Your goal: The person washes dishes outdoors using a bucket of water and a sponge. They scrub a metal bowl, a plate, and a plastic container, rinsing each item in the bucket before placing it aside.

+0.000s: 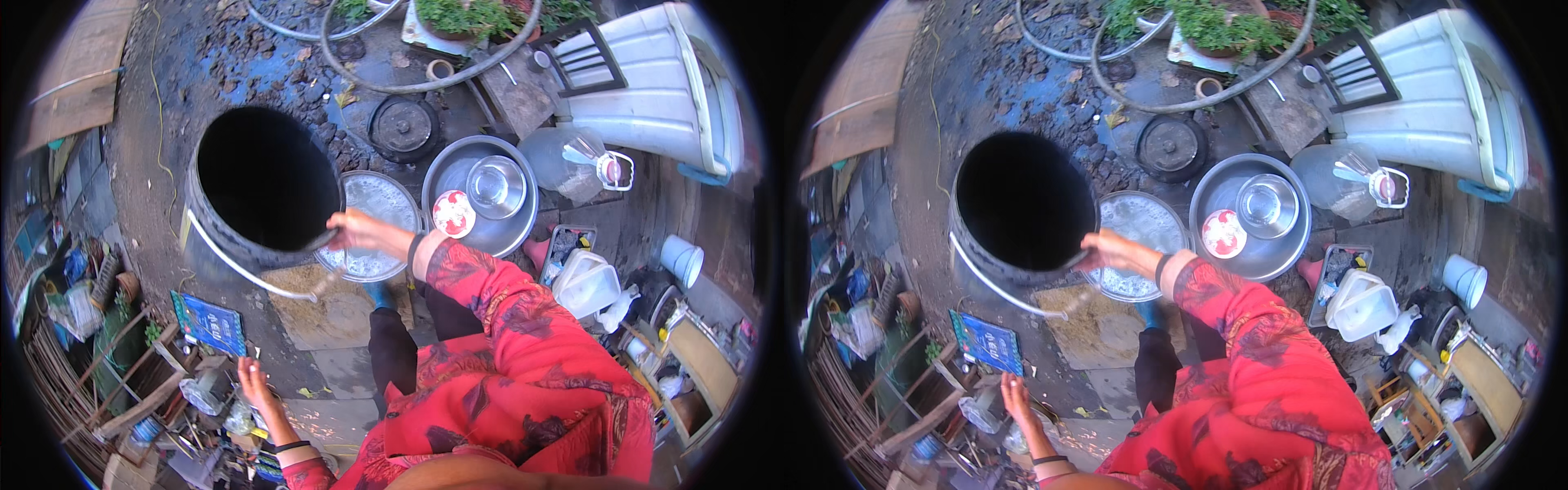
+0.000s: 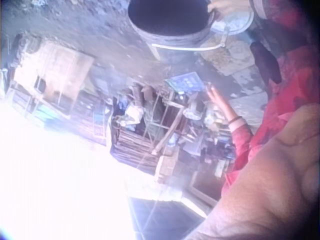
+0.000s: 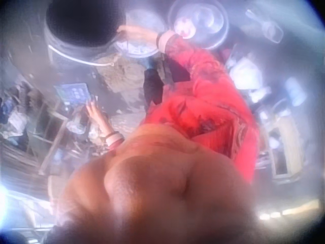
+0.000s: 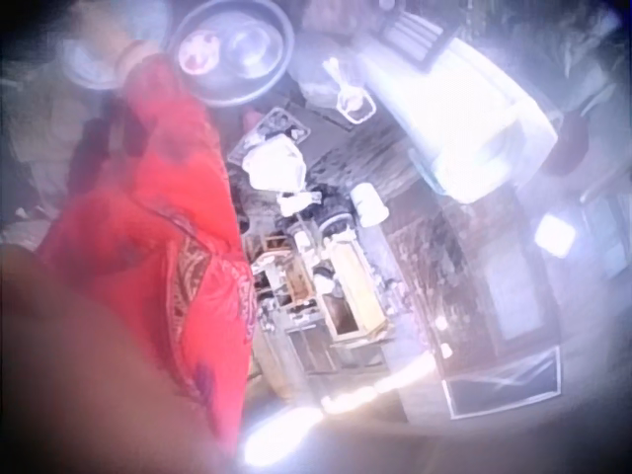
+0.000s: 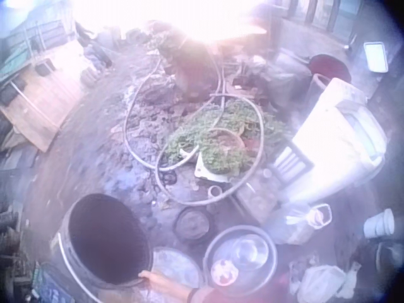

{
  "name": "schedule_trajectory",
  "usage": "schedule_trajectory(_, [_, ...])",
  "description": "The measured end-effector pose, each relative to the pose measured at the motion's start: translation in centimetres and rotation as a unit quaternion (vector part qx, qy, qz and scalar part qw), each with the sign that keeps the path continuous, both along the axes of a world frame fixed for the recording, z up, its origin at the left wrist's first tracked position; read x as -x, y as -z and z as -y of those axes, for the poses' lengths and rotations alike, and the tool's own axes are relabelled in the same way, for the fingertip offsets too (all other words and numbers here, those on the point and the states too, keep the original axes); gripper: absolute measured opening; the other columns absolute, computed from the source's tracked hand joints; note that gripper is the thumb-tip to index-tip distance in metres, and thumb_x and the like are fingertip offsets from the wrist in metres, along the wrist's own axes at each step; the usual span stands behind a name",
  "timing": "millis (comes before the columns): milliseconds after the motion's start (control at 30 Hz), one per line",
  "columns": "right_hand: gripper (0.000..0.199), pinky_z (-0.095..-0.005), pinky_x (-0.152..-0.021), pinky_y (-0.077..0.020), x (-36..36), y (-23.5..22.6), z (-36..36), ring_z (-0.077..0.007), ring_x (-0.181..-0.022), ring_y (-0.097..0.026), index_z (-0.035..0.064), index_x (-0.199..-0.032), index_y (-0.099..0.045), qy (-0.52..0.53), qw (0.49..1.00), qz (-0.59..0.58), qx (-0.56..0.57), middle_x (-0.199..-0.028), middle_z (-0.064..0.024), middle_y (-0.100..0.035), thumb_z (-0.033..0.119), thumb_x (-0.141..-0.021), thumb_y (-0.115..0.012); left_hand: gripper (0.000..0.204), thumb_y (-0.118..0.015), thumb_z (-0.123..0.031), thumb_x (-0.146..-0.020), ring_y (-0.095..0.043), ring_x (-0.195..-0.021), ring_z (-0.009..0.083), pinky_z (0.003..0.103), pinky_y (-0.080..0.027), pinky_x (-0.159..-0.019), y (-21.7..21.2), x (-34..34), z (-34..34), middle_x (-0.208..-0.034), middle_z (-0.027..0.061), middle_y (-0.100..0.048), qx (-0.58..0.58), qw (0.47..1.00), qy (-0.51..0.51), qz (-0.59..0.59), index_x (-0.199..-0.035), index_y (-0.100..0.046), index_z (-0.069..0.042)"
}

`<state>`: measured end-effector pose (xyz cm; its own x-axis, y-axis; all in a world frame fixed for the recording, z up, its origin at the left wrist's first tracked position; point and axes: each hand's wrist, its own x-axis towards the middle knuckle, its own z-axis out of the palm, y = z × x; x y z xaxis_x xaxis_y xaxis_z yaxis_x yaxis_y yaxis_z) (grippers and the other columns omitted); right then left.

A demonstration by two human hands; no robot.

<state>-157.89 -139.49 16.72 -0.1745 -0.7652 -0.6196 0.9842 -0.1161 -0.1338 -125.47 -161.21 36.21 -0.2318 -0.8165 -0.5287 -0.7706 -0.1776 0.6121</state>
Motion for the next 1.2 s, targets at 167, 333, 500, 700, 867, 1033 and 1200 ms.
schedule_trajectory(167, [0.023,-0.0404,-0.058,-0.059,6.8,4.9,4.7,-0.0312,-0.067,-0.066,-0.0056,-0.103,-0.05,0.059,0.957,-0.217,-0.183,-0.085,-0.0177,-0.06,0.007,-0.084,-0.05,0.049,-0.057,-0.02,-0.091,-0.051,-0.115,0.0215,0.036,-0.038,-0.097,2.8,-5.7,-6.7,-0.134,0.0127,-0.047,-0.143,0.988,-0.043,0.039,-0.135,-0.043,-0.007])
schedule_trajectory(333, [0.03,-0.0388,-0.056,-0.0588,11.7,12.9,8.6,-0.0319,-0.07,-0.066,-0.0085,-0.109,-0.047,0.117,0.892,-0.298,-0.319,-0.095,-0.0213,-0.062,0.01,-0.086,-0.051,0.049,-0.057,-0.016,-0.09,-0.054,-0.111,0.0216,0.034,-0.04,-0.095,5.1,-9.5,-13.0,-0.13,0.0139,-0.05,-0.229,0.964,-0.09,0.096,-0.135,-0.042,-0.003])
schedule_trajectory(500, [0.042,-0.0406,-0.063,-0.0588,15.2,19.7,7.1,-0.0362,-0.087,-0.065,-0.0069,-0.122,-0.037,0.052,0.927,-0.249,-0.276,-0.107,-0.0233,-0.057,0.014,-0.09,-0.055,0.048,-0.055,-0.016,-0.09,-0.055,-0.109,0.0218,0.032,-0.039,-0.096,6.3,-10.5,-16.3,-0.126,0.0146,-0.053,-0.318,0.94,-0.082,0.097,-0.134,-0.042,-0.001])
schedule_trajectory(700, [0.036,-0.0443,-0.083,-0.0536,10.2,21.0,-1.1,-0.0374,-0.101,-0.061,0.0002,-0.12,-0.04,0.118,0.94,-0.214,-0.238,-0.114,-0.0229,-0.055,0.022,-0.094,-0.052,0.049,-0.053,-0.02,-0.092,-0.055,-0.11,0.0218,0.034,-0.038,-0.097,7.3,-8.4,-15.1,-0.126,0.0152,-0.052,-0.334,0.937,-0.046,0.088,-0.135,-0.04,-0.003])
schedule_trajectory(867, [0.028,-0.0343,-0.067,-0.0558,-0.6,15.8,-12.8,-0.0236,-0.083,-0.067,0.008,-0.11,-0.052,0.047,0.947,-0.164,-0.272,-0.093,-0.0111,-0.065,0.022,-0.088,-0.061,0.049,-0.054,-0.016,-0.092,-0.053,-0.113,0.023,0.035,-0.038,-0.099,7.3,-5.8,-11.1,-0.126,0.016,-0.052,-0.318,0.946,0.05,0.042,-0.136,-0.039,-0.004])
schedule_trajectory(1033, [0.03,-0.0285,-0.061,-0.0544,-15.8,6.0,-23.1,-0.0184,-0.078,-0.066,0.0023,-0.112,-0.055,0.074,0.922,-0.182,-0.333,-0.092,-0.0097,-0.065,0.025,-0.093,-0.052,0.042,-0.056,-0.022,-0.092,-0.053,-0.115,0.0226,0.035,-0.039,-0.099,8.8,-3.9,-6.3,-0.127,0.0126,-0.053,-0.31,0.935,0.168,0.042,-0.128,-0.049,-0.003])
schedule_trajectory(1200, [0.025,-0.0264,-0.058,-0.0532,-28.4,-0.3,-27.5,-0.016,-0.072,-0.066,0.001,-0.099,-0.06,0.135,0.893,-0.083,-0.422,-0.091,-0.0104,-0.066,0.022,-0.095,-0.048,0.042,-0.056,-0.032,-0.092,-0.053,-0.118,0.0218,0.036,-0.035,-0.1,10.5,-0.6,-2.1,-0.123,0.0117,-0.058,-0.255,0.93,0.266,0.005,-0.12,-0.056,-0.001])
